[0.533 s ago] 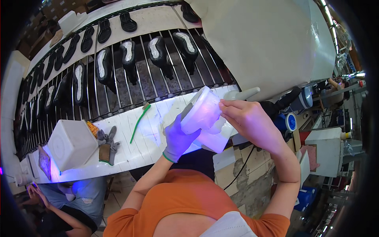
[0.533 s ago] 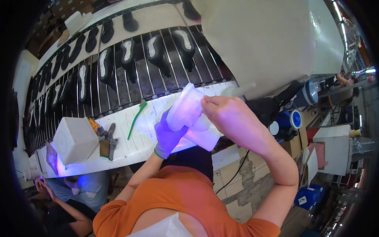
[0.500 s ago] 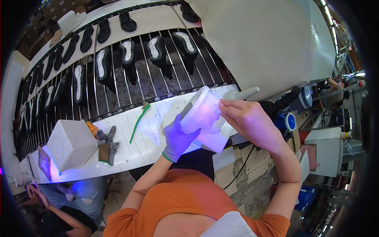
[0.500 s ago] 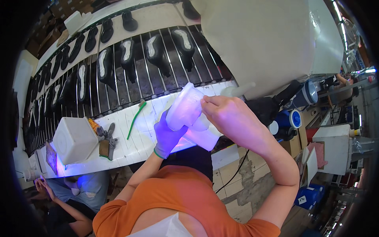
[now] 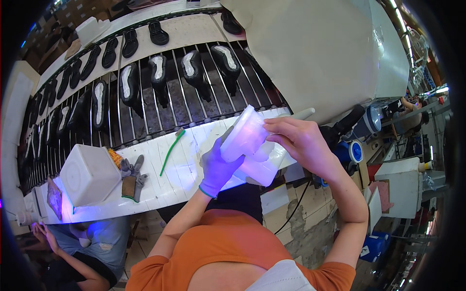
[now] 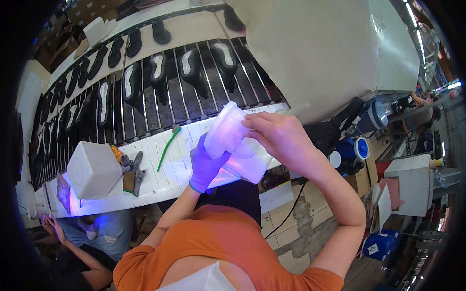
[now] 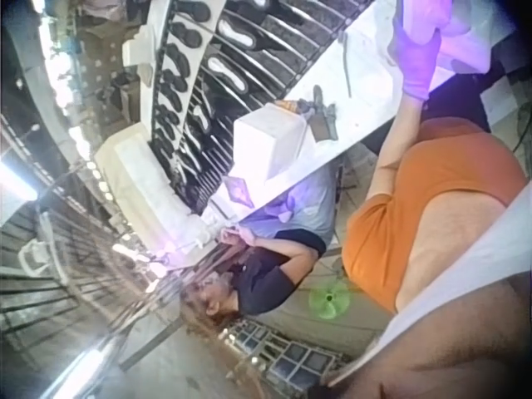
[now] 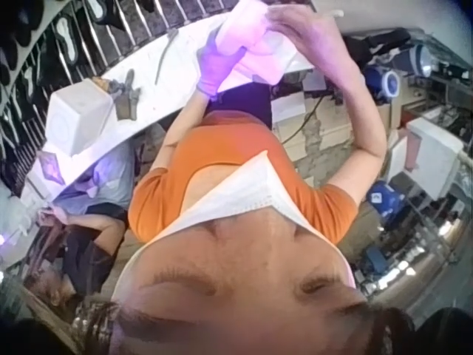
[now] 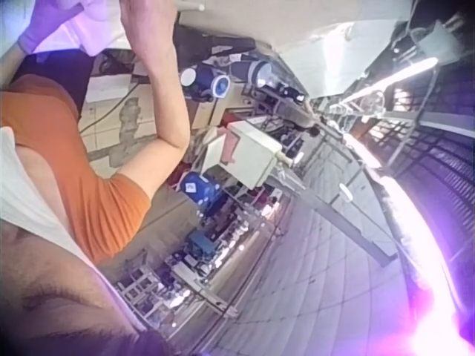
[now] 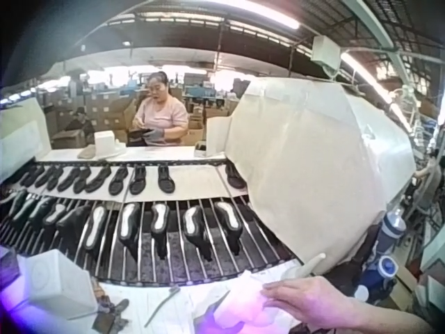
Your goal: The worker is applying adhesive and finishing shoe components in a manufacturing setting.
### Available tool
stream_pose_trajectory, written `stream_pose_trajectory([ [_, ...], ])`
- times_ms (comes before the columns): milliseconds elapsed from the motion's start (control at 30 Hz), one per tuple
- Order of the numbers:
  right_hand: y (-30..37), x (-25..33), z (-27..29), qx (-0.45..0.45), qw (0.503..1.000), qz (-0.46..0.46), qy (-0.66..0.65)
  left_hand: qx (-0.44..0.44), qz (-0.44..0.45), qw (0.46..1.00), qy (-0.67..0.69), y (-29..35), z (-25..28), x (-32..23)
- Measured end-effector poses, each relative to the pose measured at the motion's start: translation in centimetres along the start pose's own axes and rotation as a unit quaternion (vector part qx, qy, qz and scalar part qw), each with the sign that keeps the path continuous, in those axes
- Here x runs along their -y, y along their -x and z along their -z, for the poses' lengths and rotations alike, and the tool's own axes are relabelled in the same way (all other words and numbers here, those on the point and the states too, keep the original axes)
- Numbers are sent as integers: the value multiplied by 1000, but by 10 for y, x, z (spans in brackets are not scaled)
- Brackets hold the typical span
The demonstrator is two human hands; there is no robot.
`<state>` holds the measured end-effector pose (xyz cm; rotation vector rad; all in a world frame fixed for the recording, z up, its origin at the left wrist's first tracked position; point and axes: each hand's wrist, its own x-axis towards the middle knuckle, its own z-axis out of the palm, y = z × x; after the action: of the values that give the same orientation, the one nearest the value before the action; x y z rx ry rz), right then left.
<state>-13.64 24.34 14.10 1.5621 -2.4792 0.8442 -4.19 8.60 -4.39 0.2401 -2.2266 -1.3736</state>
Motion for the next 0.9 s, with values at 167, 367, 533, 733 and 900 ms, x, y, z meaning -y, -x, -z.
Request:
stream_pose_trajectory([
  [167, -2, 8, 4, 101, 970, 87, 204, 3, 6, 1000, 27, 0, 2, -3],
  [367, -8, 4, 2, 110, 907, 212, 346, -1, -2, 1000, 24, -7, 5, -11],
  [533, -14, -17, 1, 125, 944, 175, 251, -21, -6, 999, 23, -12, 7, -13],
  [733, -15, -33, -8, 20, 992, 57, 109, -20, -10, 1000, 16, -22, 6, -16],
  [900, 2, -29, -24, -21, 970, -174, -166, -24, -3, 999, 25, -8, 7, -9],
])
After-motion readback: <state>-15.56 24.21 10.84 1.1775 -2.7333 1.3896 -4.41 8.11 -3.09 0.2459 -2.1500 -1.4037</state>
